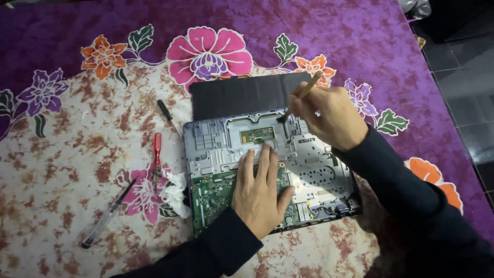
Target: Removing screws from a laptop motherboard, detaching the internal battery, and inspecting connectors with a probe tool.
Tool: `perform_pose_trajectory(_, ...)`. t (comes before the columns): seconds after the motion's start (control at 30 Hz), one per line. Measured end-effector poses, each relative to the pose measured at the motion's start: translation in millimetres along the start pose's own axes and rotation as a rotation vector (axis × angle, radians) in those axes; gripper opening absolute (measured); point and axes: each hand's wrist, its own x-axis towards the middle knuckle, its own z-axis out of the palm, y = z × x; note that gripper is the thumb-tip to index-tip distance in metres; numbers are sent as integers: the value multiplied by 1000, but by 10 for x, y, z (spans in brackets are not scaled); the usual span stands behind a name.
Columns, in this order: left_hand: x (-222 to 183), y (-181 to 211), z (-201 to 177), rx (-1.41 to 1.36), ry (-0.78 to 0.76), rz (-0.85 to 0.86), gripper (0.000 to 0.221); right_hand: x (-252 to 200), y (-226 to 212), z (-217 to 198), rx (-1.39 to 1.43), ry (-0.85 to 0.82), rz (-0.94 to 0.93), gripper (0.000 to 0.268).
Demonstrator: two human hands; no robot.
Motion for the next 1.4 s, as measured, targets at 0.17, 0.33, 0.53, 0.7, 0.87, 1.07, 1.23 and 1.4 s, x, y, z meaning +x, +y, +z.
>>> perform_pose_trajectory(0.17, 5, 5, 3, 33, -21, -9, 77, 14, -87, -31, 78, -106, 36, 26)
perform_pose_trajectory(0.33, 6, -1, -4, -6, -4, -3, 74, -5, -32, -16, -4, 7, 27, 16)
perform_pose_trajectory(0.53, 7, 9, -26, 33, -26, -3, 75, -34, -49, -29, 73, -55, -30, 25)
perform_pose_trajectory(0.7, 12, 10, -37, 29, 3, 5, 72, -39, -186, -95, 142, -108, 49, 30)
perform_pose_trajectory(0.87, 11, 13, -28, 36, -5, -9, 76, -56, -253, -121, 132, -97, 75, 26)
perform_pose_trajectory(1.07, 0, 13, -37, 8, -1, 7, 69, -81, -208, -92, 111, -44, 27, 23)
perform_pose_trajectory(1.23, 8, 8, -42, 23, 6, 7, 68, -114, -67, -85, 124, -95, 15, 31)
perform_pose_trajectory(1.4, 2, 6, -42, 3, -1, 5, 69, -133, -26, -172, 97, -67, 114, 25)
